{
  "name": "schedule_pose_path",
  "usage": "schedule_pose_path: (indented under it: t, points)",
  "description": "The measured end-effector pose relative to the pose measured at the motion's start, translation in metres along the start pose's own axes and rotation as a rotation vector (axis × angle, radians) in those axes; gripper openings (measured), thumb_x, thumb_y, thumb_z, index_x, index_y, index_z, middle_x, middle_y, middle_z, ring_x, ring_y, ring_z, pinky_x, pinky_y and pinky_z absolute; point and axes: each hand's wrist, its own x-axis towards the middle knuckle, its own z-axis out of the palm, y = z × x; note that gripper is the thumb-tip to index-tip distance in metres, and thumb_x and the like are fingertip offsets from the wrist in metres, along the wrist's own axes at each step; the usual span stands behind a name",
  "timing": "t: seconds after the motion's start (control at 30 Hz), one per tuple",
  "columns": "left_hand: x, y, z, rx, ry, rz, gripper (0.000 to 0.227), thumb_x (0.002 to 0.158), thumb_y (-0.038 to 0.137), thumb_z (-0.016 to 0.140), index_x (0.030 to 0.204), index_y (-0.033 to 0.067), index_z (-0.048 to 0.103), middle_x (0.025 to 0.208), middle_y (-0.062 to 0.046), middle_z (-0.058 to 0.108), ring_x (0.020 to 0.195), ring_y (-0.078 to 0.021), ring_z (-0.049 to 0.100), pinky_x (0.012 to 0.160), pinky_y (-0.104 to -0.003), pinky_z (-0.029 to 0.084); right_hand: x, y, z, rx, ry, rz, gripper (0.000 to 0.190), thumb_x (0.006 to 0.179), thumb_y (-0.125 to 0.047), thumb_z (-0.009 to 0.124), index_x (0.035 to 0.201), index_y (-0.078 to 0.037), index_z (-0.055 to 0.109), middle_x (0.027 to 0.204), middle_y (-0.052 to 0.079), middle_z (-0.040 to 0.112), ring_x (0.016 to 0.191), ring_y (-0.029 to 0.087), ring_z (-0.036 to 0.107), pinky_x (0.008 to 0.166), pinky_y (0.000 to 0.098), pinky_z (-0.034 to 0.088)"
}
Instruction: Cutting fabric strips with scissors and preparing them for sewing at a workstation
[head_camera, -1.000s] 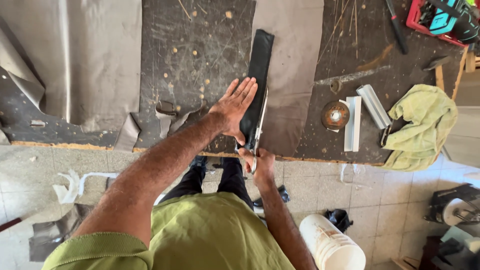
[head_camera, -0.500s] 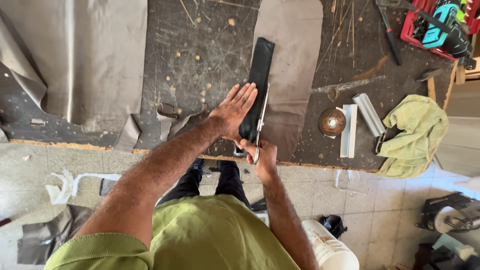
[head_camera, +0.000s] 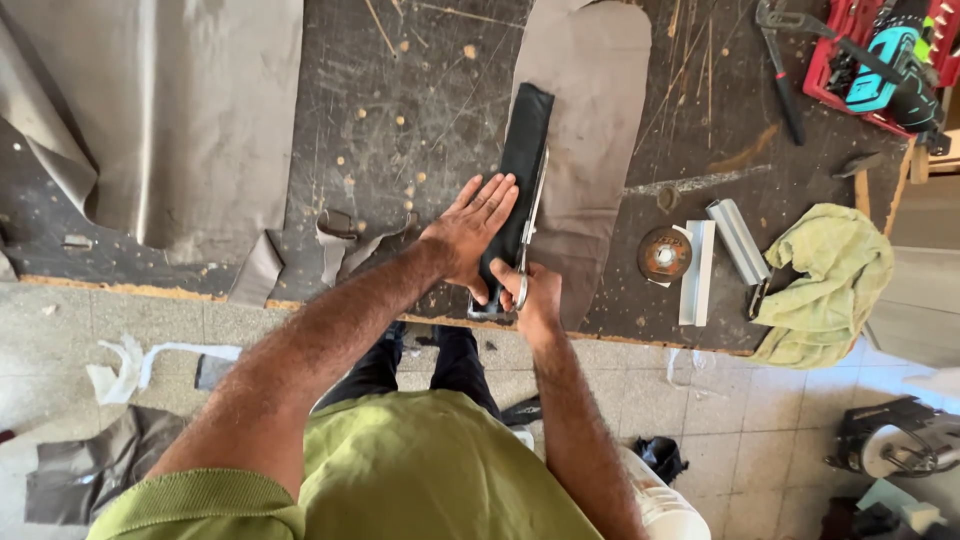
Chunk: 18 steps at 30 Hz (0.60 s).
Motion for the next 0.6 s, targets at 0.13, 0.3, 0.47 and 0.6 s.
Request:
schedule_pose_path:
  t: [0.13, 0.3, 0.47, 0.6]
  points:
    - [0.0, 0.0, -0.005, 0.006, -0.006, -0.002, 0.174, 0.038, 0.076, 0.091, 0.162, -0.0024, -0.002, 0.173, -0.019, 0.003, 0.161, -0.0291, 0.003, 0.132, -0.048, -0.003, -0.01, -0.024, 0.001, 0.121, 0.024, 0.01, 0.042, 0.081, -0.031, 0.086, 0.066, -0.002, 0.06, 0.049, 0.01, 0.054, 0.042, 0.018, 0.059, 0.04, 0.0256, 0.045]
    - [0.002, -0.002, -0.004, -0.026, -0.015, 0.01, 0.177, 0.036, 0.077, 0.091, 0.162, -0.0027, -0.004, 0.173, -0.019, 0.0, 0.161, -0.0286, 0.0, 0.132, -0.048, -0.004, 0.018, -0.037, 0.001, 0.25, 0.039, 0.009, 0.046, 0.078, -0.034, 0.089, 0.068, -0.004, 0.057, 0.051, 0.008, 0.051, 0.04, 0.018, 0.059, 0.037, 0.0258, 0.051]
    - [0.003, -0.005, -0.004, -0.05, -0.033, 0.01, 0.176, 0.037, 0.075, 0.092, 0.162, -0.0009, -0.005, 0.173, -0.018, -0.001, 0.161, -0.0277, -0.001, 0.132, -0.048, -0.006, 0.028, -0.033, 0.005, 0.166, 0.054, -0.006, 0.042, 0.077, -0.024, 0.092, 0.067, 0.0, 0.059, 0.044, 0.011, 0.05, 0.032, 0.019, 0.054, 0.033, 0.0268, 0.045]
    - [0.004, -0.005, -0.001, 0.069, -0.004, 0.008, 0.175, 0.035, 0.086, 0.085, 0.163, -0.0014, 0.002, 0.173, -0.017, 0.005, 0.161, -0.0273, 0.002, 0.132, -0.047, -0.004, 0.036, -0.043, 0.008, 0.213, 0.061, 0.033, 0.039, 0.079, -0.023, 0.086, 0.074, 0.003, 0.058, 0.052, 0.011, 0.051, 0.039, 0.019, 0.058, 0.036, 0.027, 0.05]
